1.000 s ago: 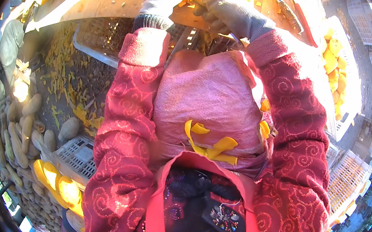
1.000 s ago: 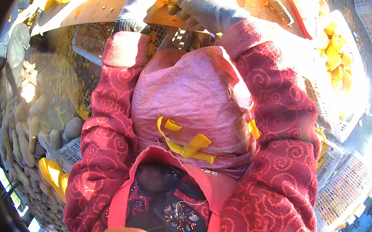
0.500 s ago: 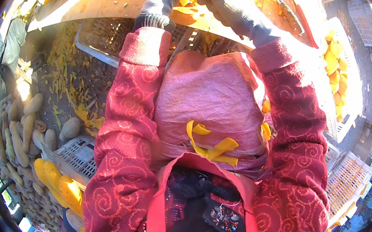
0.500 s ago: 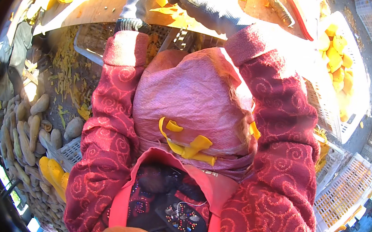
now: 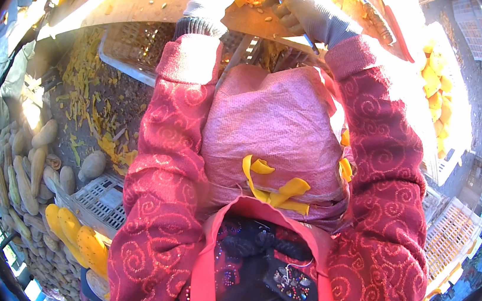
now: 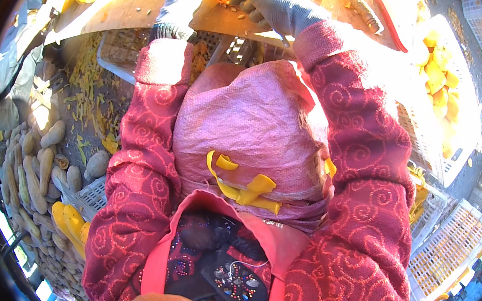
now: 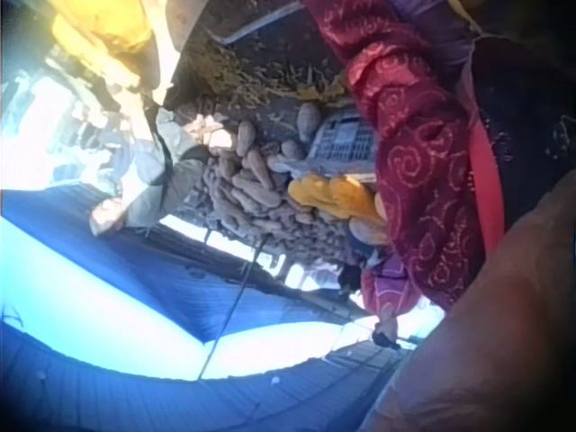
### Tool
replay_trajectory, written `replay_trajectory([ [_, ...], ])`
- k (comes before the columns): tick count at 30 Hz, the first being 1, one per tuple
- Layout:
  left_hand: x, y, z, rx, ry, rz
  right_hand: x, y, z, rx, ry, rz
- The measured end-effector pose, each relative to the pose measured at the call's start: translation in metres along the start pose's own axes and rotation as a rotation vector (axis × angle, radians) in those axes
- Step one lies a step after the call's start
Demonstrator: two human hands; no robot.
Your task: The person peels a large yellow melon using a peeler, then slices it into smaller pieces with a knife. The melon pieces are placed into white plastic crates.
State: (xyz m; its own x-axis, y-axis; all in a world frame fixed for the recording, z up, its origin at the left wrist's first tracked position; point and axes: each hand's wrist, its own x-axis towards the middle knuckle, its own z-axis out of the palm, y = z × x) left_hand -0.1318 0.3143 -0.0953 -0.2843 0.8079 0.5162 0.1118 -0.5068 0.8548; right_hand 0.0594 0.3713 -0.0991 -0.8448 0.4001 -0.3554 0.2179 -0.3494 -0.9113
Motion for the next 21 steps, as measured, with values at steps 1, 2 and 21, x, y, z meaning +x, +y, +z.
replay_trajectory([
  [1, -0.001, 0.001, -0.003, 0.006, 0.002, -0.002, -0.01, -0.013, 0.014, 0.028, 0.121, 0.105],
  [2, 0.001, -0.009, 0.002, -0.005, -0.003, 0.017, -0.021, -0.02, 0.021, 0.047, 0.283, 0.208],
  [21, 0.0, 0.033, 0.004, 0.4, 0.055, -0.175, -0.032, -0.039, 0.036, -0.499, 0.159, 0.015],
])
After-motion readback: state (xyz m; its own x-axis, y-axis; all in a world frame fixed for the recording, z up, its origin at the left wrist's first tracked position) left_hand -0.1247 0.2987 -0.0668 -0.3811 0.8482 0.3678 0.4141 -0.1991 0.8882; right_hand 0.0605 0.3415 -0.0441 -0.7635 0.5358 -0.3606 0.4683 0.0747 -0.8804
